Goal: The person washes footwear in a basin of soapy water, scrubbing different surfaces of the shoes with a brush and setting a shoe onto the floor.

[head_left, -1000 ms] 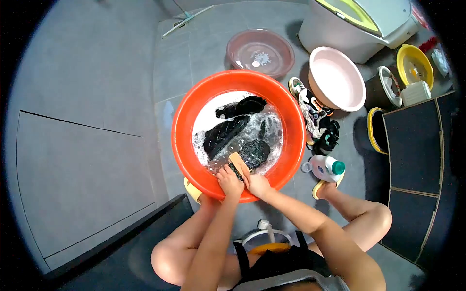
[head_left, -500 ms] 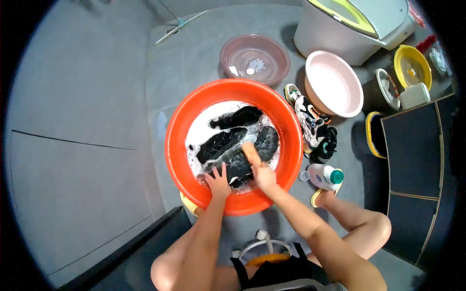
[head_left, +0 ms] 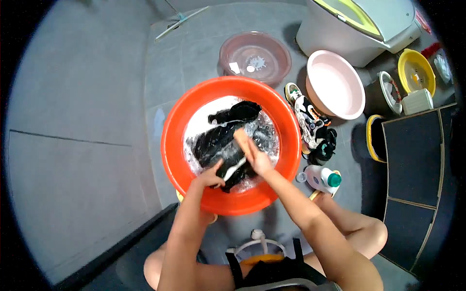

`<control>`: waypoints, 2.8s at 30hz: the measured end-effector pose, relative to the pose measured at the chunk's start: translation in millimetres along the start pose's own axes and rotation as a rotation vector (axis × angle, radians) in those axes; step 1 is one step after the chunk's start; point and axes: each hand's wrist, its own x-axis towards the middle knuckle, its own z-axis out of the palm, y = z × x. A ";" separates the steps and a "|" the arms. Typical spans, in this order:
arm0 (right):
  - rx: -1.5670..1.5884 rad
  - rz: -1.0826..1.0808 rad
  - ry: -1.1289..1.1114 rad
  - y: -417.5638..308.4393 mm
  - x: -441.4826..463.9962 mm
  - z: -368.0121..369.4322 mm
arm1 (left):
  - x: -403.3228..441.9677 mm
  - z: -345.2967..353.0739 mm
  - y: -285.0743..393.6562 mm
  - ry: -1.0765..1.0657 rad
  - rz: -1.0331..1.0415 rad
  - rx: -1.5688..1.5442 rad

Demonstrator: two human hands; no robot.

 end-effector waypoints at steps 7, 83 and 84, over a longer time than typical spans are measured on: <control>0.391 -0.003 0.190 -24.1 -73.1 -36.9 | -45.6 26.3 48.3 0.240 -0.192 -0.996; 0.384 -0.013 -0.347 -40.8 -76.9 75.0 | -20.0 101.3 -7.1 0.423 -0.172 -1.730; 0.535 0.043 -0.398 -38.3 -90.1 56.8 | -19.0 101.6 -6.0 0.474 -0.158 -1.758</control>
